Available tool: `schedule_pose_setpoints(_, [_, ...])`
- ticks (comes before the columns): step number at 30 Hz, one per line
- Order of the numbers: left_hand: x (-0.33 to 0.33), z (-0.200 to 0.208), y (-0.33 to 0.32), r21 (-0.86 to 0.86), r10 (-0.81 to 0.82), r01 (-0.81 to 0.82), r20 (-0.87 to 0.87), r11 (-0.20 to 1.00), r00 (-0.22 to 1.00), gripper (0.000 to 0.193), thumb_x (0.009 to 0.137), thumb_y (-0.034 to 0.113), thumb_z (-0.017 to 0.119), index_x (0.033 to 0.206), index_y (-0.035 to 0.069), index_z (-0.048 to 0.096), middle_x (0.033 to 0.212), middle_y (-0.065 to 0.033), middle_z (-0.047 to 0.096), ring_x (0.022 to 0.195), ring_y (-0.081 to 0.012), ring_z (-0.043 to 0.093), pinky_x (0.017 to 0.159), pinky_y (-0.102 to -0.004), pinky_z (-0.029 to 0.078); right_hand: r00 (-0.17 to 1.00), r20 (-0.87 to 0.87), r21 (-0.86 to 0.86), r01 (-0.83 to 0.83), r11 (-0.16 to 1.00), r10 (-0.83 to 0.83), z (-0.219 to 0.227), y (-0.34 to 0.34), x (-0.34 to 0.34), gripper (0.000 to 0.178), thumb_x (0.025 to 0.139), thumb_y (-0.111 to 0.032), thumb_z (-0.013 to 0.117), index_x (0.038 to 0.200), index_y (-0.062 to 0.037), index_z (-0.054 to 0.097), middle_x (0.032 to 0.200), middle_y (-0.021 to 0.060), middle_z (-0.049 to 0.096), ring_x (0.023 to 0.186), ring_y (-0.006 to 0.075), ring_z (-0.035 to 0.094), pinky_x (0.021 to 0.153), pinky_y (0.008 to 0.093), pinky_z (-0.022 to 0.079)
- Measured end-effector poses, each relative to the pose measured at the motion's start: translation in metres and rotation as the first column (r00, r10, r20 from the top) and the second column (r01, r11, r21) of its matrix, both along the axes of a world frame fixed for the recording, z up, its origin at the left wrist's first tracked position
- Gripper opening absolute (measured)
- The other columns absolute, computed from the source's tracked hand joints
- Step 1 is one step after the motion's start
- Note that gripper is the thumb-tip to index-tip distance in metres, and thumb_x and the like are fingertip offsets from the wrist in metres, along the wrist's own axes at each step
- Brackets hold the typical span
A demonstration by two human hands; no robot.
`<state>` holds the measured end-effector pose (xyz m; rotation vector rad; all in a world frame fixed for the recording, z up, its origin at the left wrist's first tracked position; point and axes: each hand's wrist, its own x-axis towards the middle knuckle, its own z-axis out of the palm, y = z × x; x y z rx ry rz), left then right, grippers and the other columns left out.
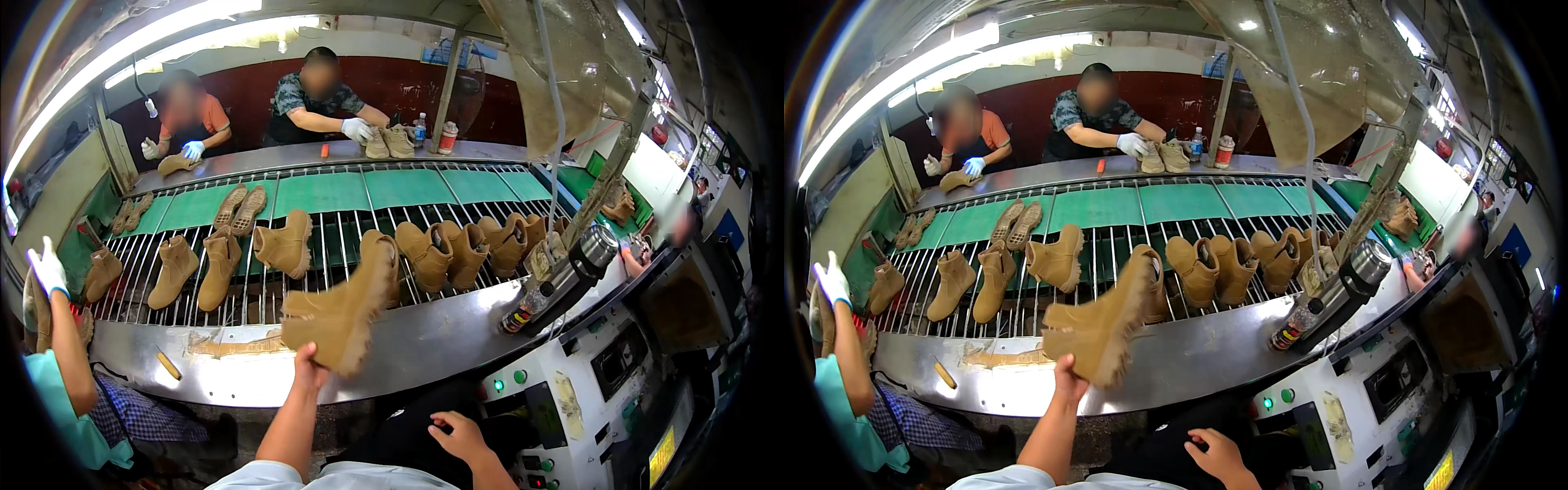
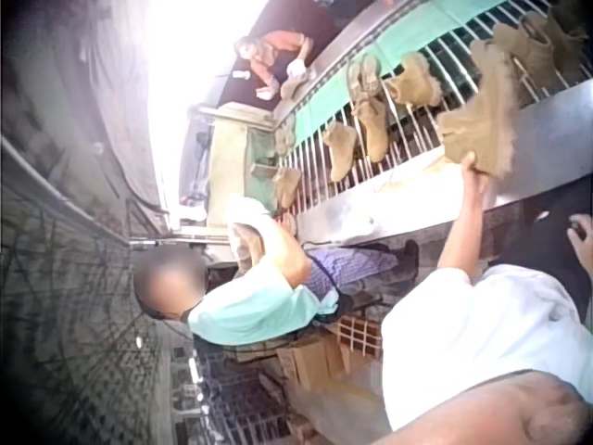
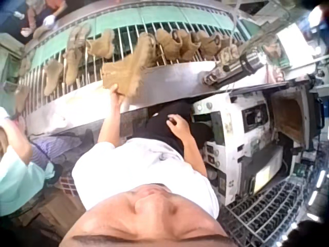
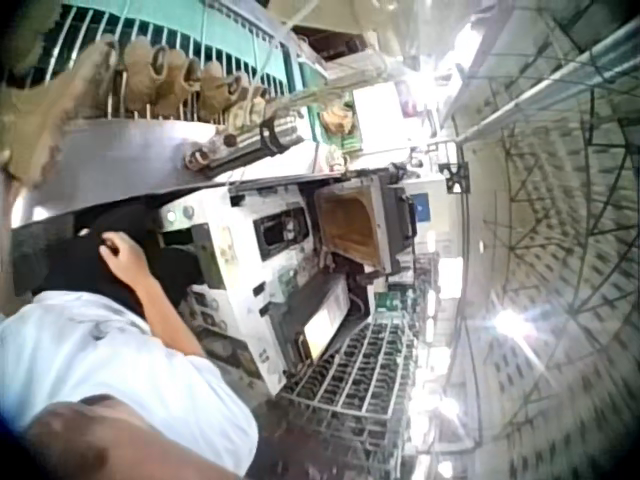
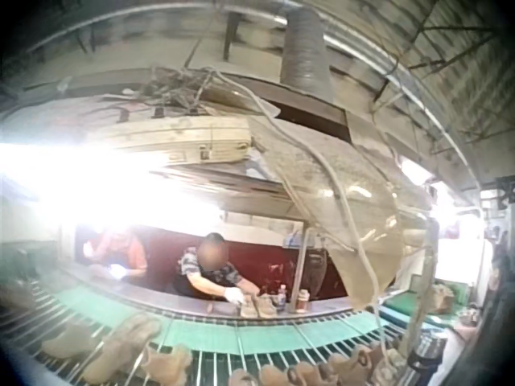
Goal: The person picks up tan boots from a conveyor belt, places them into a machine to heat the soles, and luego places them back on the conveyor belt.
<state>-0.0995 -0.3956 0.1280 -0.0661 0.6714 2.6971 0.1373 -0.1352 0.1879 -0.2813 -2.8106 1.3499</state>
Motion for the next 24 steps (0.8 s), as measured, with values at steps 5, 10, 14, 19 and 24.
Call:
schedule_pose_setpoints(5, [-0.133,0.001,-0.004,-0.395,0.357,-0.464,-0.317,0.793,0.879,0.05,0.075,0.003,0.069,0.121,-0.003,0.052,0.114,-0.0111,0.061,0.101,-0.0227,0.06,0.087,-0.0351,0.048,0.979,0.197,-0.003,0.061,0.998,-0.06,-0.033,-0.011,0.024,0.028,0.079,-0.021,0.07,0.102,-0.0052,0.067,0.09,0.0087,0.067,0.081,0.0199,0.065,0.075,0.0295,0.052])
schedule_pose_setpoints(10, [-0.198,-0.038,0.052,-0.812,0.185,-0.554,-0.525,0.183,0.831,0.054,0.069,0.014,0.075,0.117,0.003,0.052,0.104,-0.0169,0.066,0.096,-0.0324,0.063,0.085,-0.0377,0.049,0.968,0.208,-0.048,0.156,0.987,-0.143,-0.057,-0.005,0.031,0.027,0.081,-0.018,0.069,0.102,-0.0026,0.066,0.084,0.0095,0.067,0.076,0.018,0.065,0.071,0.028,0.052])
schedule_pose_setpoints(14, [-0.171,-0.019,0.085,-0.794,0.043,-0.605,-0.604,0.051,0.796,0.069,0.065,0.012,0.078,0.126,0.005,0.046,0.113,-0.0197,0.061,0.107,-0.0376,0.058,0.09,-0.0418,0.047,0.961,0.138,0.07,0.232,0.97,-0.24,-0.04,0.003,0.031,0.022,0.082,-0.021,0.064,0.099,-0.0069,0.067,0.088,0.0149,0.068,0.082,0.0298,0.066,0.075,0.0368,0.051])
schedule_pose_setpoints(19, [-0.187,-0.041,0.06,-0.854,-0.251,-0.455,-0.512,0.253,0.822,0.088,0.062,0.019,0.082,0.135,0.002,0.037,0.129,-0.0208,0.051,0.118,-0.0347,0.051,0.099,-0.0389,0.042,0.914,0.066,0.165,0.387,0.907,-0.401,-0.054,0.042,0.063,0.02,0.083,-0.018,0.063,0.098,-0.006,0.068,0.088,0.0156,0.068,0.083,0.0287,0.066,0.076,0.0358,0.051])
schedule_pose_setpoints(24, [-0.259,0.02,-0.042,-0.911,-0.466,-0.266,-0.095,-0.316,0.879,0.047,0.063,0.025,0.076,0.104,0.003,0.068,0.091,-0.0139,0.07,0.082,-0.0289,0.067,0.075,-0.0378,0.053,0.698,0.041,0.21,0.694,0.689,-0.715,-0.098,0.071,0.13,0.014,0.081,-0.012,0.063,0.091,-0.0028,0.067,0.084,0.0135,0.068,0.079,0.0249,0.066,0.075,0.0344,0.051])
